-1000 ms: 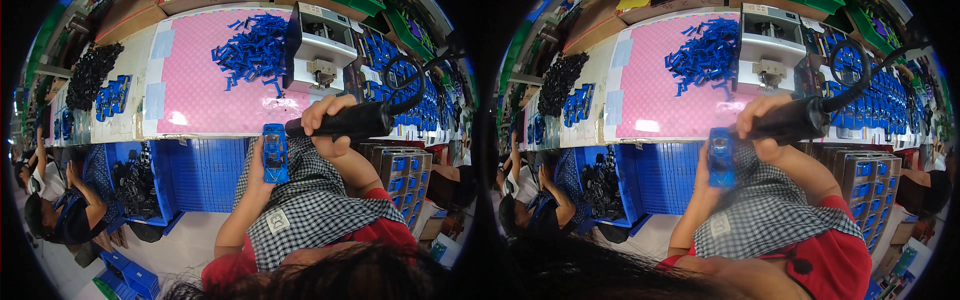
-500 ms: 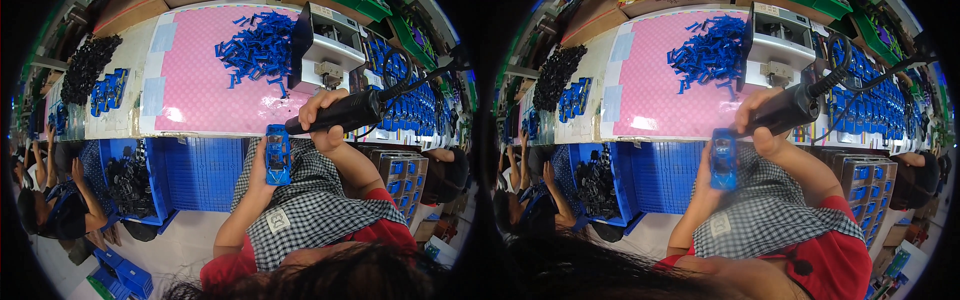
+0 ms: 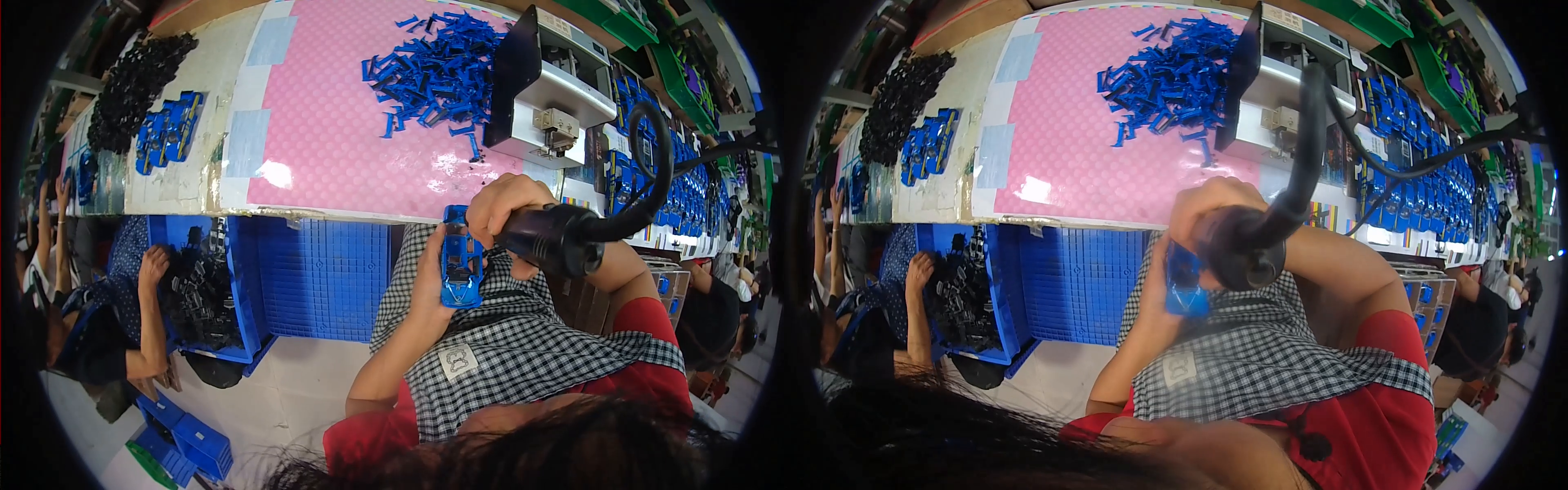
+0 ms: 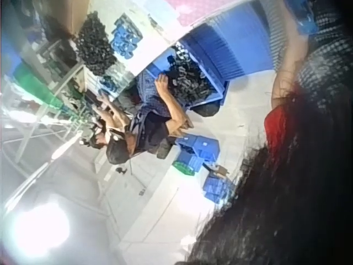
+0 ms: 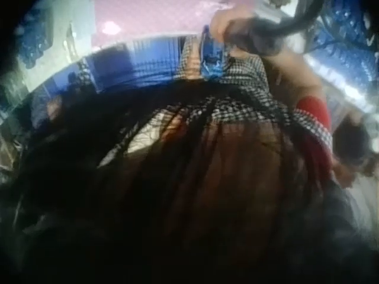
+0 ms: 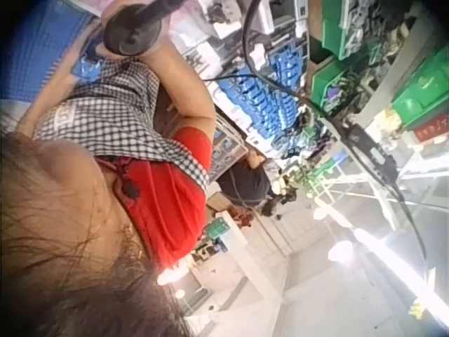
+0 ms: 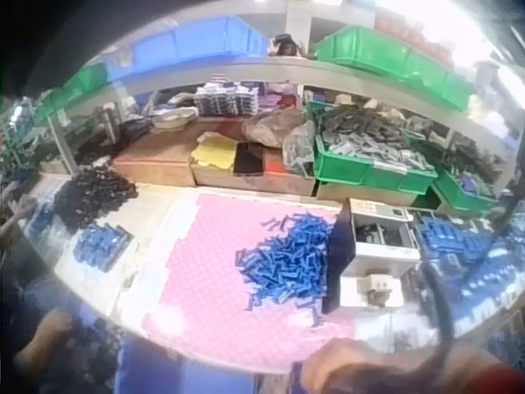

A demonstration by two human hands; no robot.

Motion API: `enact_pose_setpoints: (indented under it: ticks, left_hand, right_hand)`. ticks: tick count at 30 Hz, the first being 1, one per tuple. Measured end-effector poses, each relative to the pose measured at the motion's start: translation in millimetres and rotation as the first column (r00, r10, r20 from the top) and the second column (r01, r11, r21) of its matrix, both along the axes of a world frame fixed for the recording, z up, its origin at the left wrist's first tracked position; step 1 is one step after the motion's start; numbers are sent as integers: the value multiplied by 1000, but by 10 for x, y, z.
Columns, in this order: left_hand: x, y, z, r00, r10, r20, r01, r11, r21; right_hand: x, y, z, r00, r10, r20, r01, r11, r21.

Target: The person assembles toy car bodies by fitting components into the car shells and fastening screws with an electric screwdriver.

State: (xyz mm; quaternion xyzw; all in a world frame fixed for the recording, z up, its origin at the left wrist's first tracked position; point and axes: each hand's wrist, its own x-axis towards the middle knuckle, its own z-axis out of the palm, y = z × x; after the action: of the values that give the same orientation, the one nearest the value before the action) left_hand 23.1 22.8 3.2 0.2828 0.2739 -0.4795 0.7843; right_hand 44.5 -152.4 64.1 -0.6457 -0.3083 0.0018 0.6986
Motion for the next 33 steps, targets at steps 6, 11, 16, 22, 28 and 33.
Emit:
enact_pose_setpoints:
  ticks: [6, 11, 16, 22, 28, 33]
  left_hand:
    - [-11, -30, 38, 996, 89, -10, -90, 992, -87]
    - [-39, 59, -162, 997, -42, 71, 48, 996, -80]
    - [335, 518, 278, 686, -222, 693, -129, 900, 417]
    - [2133, 953, 400, -421, -744, 518, -814, 562, 145]
    - [3414, 1451, -99, -40, -995, 93, -967, 62, 245]
    - [2726, 574, 275, -460, -828, 322, -831, 529, 172]
  right_hand:
    - [-37, 149, -149, 952, -274, 134, 252, 954, 160]
    - [-344, 96, -172, 712, -667, -218, 672, 558, 487]
    - [-846, -370, -171, 638, -751, -170, 617, 367, 696]
    - [-1118, -394, -292, 379, -925, 32, 821, 352, 449]
    - [-1073, -280, -345, 370, -925, 85, 832, 371, 413]
    - [-1401, -451, -404, 291, -957, -9, 831, 249, 497]
